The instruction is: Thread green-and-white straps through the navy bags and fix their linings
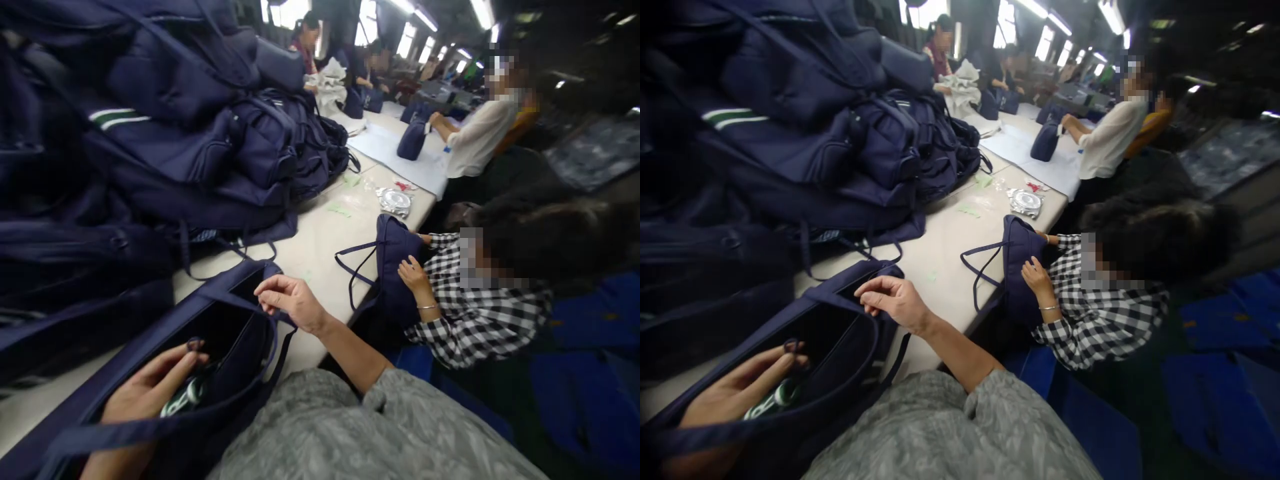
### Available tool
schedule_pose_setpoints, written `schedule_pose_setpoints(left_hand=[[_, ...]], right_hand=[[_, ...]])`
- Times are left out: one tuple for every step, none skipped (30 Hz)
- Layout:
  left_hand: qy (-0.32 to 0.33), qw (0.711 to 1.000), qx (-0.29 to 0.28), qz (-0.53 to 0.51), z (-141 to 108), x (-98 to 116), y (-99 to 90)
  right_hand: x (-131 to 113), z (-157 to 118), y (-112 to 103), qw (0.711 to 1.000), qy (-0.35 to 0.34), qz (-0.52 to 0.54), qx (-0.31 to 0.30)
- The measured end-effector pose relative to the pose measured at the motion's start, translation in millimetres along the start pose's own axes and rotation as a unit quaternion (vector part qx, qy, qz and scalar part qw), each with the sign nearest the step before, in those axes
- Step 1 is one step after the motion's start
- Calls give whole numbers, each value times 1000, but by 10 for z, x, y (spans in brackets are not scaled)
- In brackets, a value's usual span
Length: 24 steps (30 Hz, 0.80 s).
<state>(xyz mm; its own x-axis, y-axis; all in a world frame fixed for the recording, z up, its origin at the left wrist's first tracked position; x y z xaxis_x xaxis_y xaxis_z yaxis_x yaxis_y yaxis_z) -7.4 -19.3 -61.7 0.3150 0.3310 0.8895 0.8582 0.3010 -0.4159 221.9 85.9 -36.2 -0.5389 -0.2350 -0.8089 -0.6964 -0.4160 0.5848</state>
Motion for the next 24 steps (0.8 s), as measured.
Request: schedule_pose_setpoints(left_hand=[[-41,998,-12,-52,-57,-40,-1],[-59,994,-20,-91,-104,-52,-5],[-70,990,-30,-117,-145,-48,-10],[-67,989,-34,-130,-184,-33,-21],[-63,988,-34,-134,-223,-18,-35],[-59,989,-31,-134,-264,-9,-52],[-56,989,-27,-135,-306,-8,-68],[-52,988,-23,-140,-346,-15,-83],[-48,988,-24,-148,-384,-30,-95],[-44,986,-26,-159,-419,-49,-104],[-41,984,-26,-172,-449,-71,-111],[-37,982,-26,-184,-474,-93,-115],[-35,980,-23,-195,-496,-112,-117],[-32,979,-17,-200,-513,-126,-117],[-29,979,-12,-202,-526,-135,-116],[-23,980,-8,-199,-534,-139,-113],[-15,981,-3,-192,-537,-138,-112],[-8,983,1,-184,-534,-135,-110],[0,984,5,-178,-526,-132,-109],[5,984,8,-176,-512,-131,-108],[9,984,11,-178,-494,-132,-106],[13,983,12,-183,-474,-135,-105],[15,982,12,-189,-453,-141,-103],[16,981,11,-194,-434,-148,-100]], right_hand=[[-31,-61,151,1000,-6,-25,-12],[-66,-116,297,999,-8,-42,-28],[-96,-164,438,997,-7,-54,-47],[-114,-202,571,996,-5,-62,-71],[-112,-226,692,993,-2,-72,-94],[-86,-235,795,990,2,-85,-112],[-34,-226,878,987,5,-102,-123],[40,-203,937,984,7,-121,-127],[130,-167,973,983,9,-139,-123],[230,-125,989,981,15,-153,-116],[331,-83,988,981,24,-159,-108],[424,-48,976,982,37,-156,-100],[502,-22,959,984,52,-146,-93],[563,-7,938,985,66,-132,-85],[605,-2,918,987,81,-117,-76],[631,-4,900,988,95,-105,-67],[644,-10,884,988,109,-96,-57],[651,-18,869,987,124,-90,-49],[656,-25,857,985,140,-86,-45],[662,-30,844,983,156,-83,-44],[671,-34,832,981,171,-82,-46],[681,-36,818,979,183,-80,-48],[694,-37,802,977,192,-78,-50],[707,-37,786,976,199,-75,-50]])
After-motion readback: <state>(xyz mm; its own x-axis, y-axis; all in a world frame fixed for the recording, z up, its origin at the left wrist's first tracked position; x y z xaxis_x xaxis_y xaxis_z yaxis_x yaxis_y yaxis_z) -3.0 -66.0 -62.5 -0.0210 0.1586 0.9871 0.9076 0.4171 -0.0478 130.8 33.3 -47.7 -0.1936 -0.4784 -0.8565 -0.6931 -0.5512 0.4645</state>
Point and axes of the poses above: each hand's wrist, its own z-axis towards the middle knuckle, its own y-axis out of the palm, x = y × z, the point moved 2 cm from there along z, towards the middle knuckle, and after that the axes turned 7 degrees about z, right-handed, at the moved point
